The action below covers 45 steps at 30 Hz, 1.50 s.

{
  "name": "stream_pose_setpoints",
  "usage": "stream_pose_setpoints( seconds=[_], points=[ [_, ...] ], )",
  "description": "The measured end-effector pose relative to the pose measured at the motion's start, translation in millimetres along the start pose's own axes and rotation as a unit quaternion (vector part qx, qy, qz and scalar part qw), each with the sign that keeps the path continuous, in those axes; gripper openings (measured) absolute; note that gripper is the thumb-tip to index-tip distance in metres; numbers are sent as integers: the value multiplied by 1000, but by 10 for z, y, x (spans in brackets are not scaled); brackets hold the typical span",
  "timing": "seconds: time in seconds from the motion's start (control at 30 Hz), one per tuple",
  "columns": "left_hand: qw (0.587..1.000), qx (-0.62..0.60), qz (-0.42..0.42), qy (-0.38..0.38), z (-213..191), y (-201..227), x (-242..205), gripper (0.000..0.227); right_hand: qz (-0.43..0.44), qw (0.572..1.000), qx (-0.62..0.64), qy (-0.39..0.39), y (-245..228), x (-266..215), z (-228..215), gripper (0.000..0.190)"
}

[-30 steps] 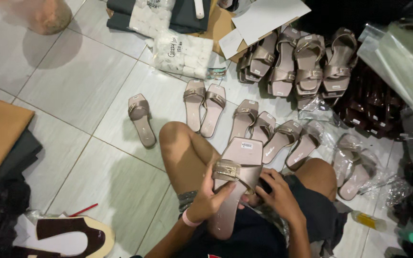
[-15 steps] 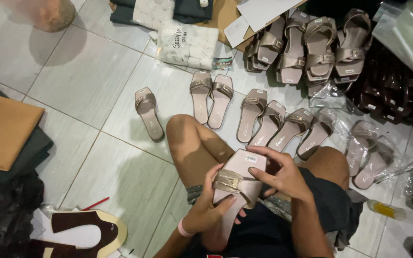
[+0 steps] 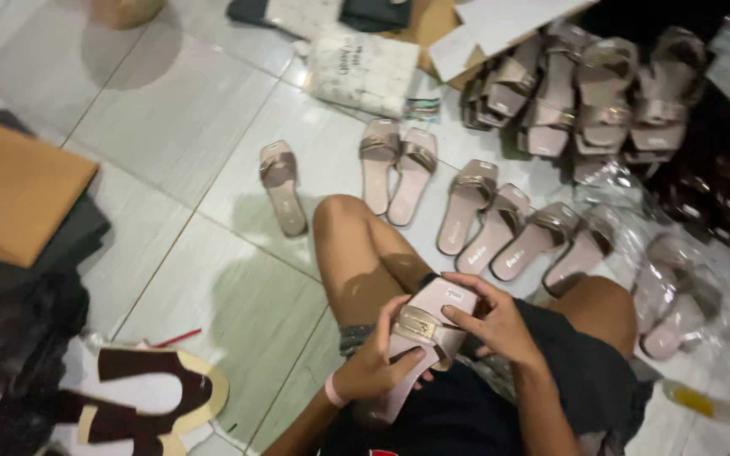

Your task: The person sits on the floor and wipes multiple beige slides with a dark cloth. They handle each slide one at a time, wiping the sole and strap, then place the cleaned slide on the floor. The person occasionally picks up a bottle and applies liquid to the cloth before continuing to wipe the slides.

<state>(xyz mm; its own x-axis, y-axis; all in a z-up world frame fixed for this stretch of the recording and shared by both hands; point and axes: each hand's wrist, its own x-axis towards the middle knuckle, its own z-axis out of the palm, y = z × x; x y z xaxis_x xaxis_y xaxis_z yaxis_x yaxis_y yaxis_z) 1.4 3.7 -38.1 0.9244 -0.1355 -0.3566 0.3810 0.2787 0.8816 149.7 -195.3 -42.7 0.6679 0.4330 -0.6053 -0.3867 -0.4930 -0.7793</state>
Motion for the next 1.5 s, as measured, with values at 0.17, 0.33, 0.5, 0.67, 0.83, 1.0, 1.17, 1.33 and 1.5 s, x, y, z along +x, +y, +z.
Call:
stream_pose_setpoints(
  seconds=[0.17, 0.33, 0.5, 0.67, 0.83, 1.0, 1.17, 1.33, 1.5],
  points=[
    [914, 355, 173, 89, -410, -321, 91, 75, -59, 983, 169, -48, 587, 568, 402, 44],
    [941, 261, -52, 211, -810, -303, 187, 66, 20, 943, 332, 4, 955, 1001, 554, 43],
    [853, 438, 130, 251, -623, -439, 212, 114, 7, 951, 306, -49, 939, 1354, 751, 44],
    [839, 393, 77, 368, -543, -728, 303, 93, 12, 986, 165, 34, 931, 1791, 889, 45],
    [812, 414, 69, 406, -597, -874, 465, 90, -132, 969, 52, 204, 956, 2716, 805, 62],
    [826, 400, 83, 389, -702, -847, 565, 91, -116, 933, -166, 297, 960, 3443, 985, 95],
    [822, 410, 81, 387, -744, -885, 580, 91, -134, 953, -13, 270, 1128, 3556, 1027, 78],
    [822, 403, 111, 387, -716, -919, 559, 91, -116, 970, 133, 169, 1270, 3328, 716, 48],
    [830, 383, 105, 391, -644, -921, 515, 89, -50, 968, 240, 61, 1432, 2899, 541, 48]
  ],
)
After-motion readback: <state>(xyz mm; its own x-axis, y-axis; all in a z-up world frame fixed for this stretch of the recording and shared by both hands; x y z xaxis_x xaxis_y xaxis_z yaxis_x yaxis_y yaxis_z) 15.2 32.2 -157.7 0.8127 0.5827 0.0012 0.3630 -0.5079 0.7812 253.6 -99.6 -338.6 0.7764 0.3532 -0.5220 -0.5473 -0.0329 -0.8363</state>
